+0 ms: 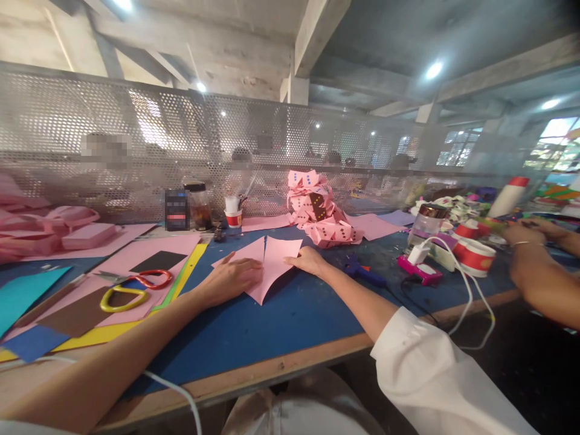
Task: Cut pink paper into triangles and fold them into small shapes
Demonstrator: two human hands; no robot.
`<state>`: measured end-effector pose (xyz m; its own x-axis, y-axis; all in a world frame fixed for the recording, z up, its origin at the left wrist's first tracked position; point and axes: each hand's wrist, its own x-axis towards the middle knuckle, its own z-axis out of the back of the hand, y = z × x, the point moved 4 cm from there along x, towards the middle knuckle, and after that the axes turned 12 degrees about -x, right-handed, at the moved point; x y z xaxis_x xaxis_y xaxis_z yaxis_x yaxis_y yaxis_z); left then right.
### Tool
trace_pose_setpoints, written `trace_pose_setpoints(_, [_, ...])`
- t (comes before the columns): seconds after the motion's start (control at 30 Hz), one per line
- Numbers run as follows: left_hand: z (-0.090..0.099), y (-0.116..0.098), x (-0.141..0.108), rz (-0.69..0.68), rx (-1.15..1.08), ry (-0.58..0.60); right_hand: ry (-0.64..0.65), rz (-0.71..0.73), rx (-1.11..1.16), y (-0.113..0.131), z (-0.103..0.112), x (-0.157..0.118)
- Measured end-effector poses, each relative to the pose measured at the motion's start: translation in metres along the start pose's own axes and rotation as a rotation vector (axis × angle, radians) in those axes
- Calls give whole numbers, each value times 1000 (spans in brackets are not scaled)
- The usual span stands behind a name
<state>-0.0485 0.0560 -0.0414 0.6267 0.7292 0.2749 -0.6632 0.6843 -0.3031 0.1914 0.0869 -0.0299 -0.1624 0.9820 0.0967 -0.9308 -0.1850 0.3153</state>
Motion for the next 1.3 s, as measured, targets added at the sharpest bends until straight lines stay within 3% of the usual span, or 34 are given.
trace_pose_setpoints(0.47, [4, -3, -1, 63, -35, -5, 66, -12, -70, 8, -2, -3])
trace_pose_setpoints(1.3, [3, -2, 0, 83, -39, -3, 74, -2, -77, 7, -6, 0])
